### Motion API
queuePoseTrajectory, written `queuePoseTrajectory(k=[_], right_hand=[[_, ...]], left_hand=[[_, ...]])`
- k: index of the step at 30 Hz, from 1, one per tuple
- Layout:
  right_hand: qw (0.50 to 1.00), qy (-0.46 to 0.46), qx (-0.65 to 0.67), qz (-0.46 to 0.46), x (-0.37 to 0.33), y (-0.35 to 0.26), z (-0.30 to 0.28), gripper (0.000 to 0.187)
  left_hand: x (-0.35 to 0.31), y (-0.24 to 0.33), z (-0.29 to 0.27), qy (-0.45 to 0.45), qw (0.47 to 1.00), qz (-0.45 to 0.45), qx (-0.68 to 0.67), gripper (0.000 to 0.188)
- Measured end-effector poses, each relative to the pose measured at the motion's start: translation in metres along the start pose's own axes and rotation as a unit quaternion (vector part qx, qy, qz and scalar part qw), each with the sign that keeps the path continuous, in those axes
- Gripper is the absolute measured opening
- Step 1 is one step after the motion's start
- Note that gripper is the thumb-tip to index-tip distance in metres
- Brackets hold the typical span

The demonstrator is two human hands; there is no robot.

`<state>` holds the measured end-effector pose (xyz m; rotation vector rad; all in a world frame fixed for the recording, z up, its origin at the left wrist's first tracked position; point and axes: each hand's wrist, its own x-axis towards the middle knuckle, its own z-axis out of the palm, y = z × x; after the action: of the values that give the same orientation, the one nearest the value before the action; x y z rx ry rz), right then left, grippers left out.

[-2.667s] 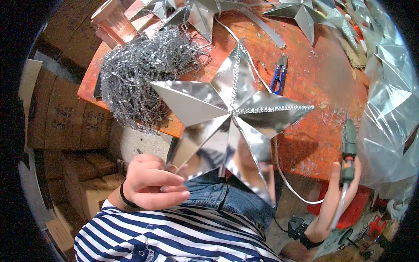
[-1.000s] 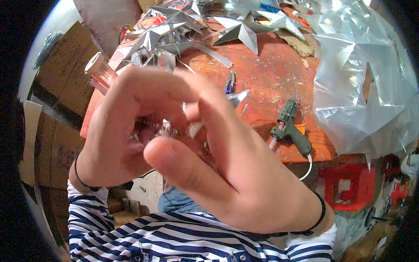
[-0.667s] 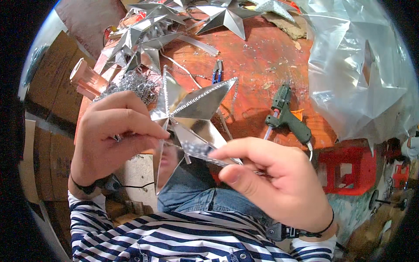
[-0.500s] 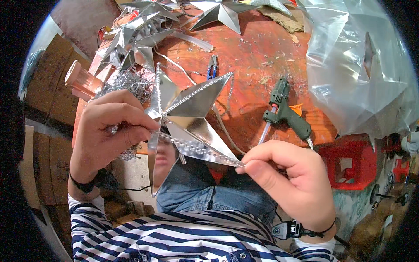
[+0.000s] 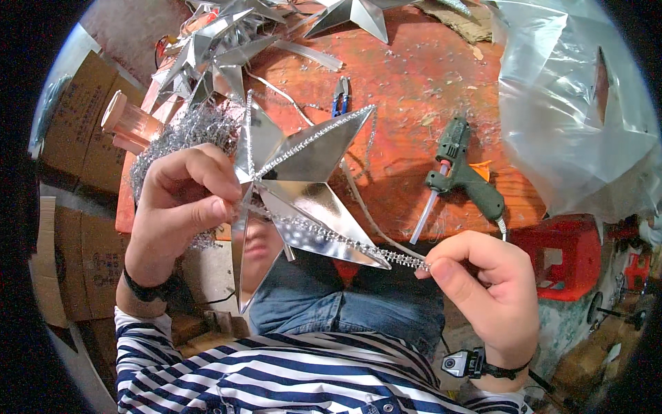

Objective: The person applies a silver beaded chain to the edges of a large, metallic star-shaped decoration using a hot glue gun. They repeatedly apply glue to the star's edges and press the chain into place, working around the star's points.

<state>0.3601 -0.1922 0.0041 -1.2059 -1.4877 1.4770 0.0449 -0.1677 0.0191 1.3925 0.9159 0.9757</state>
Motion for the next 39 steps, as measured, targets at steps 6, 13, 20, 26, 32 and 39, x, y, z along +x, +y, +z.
queuePoseTrajectory(k=[6, 13, 20, 26, 32, 39], right_hand=[[0.999, -0.01, -0.033, 0.01, -0.003, 0.007, 0.0, 0.009], [1.0, -0.005, -0.028, 0.005, -0.003, 0.012, -0.002, 0.007], [0.999, 0.001, -0.034, -0.01, -0.001, 0.014, 0.0, 0.01], [0.999, 0.016, -0.031, 0.012, -0.002, 0.014, -0.001, 0.01], [1.0, 0.009, -0.027, 0.013, -0.002, 0.013, 0.0, 0.011], [0.998, -0.012, -0.059, -0.001, 0.0, 0.012, 0.003, 0.009]], left_hand=[[-0.002, -0.006, 0.003, 0.033, 0.998, -0.032, 0.043, 0.017], [-0.004, -0.002, 0.005, 0.055, 0.982, 0.023, 0.18, 0.013], [-0.006, -0.001, 0.006, 0.061, 0.968, 0.032, 0.241, 0.011], [-0.009, -0.011, 0.002, 0.036, 0.999, 0.034, 0.021, 0.013], [-0.004, -0.011, 0.011, 0.116, 0.993, 0.006, 0.022, 0.016], [-0.002, 0.0, 0.013, 0.163, 0.982, -0.05, 0.08, 0.014]])
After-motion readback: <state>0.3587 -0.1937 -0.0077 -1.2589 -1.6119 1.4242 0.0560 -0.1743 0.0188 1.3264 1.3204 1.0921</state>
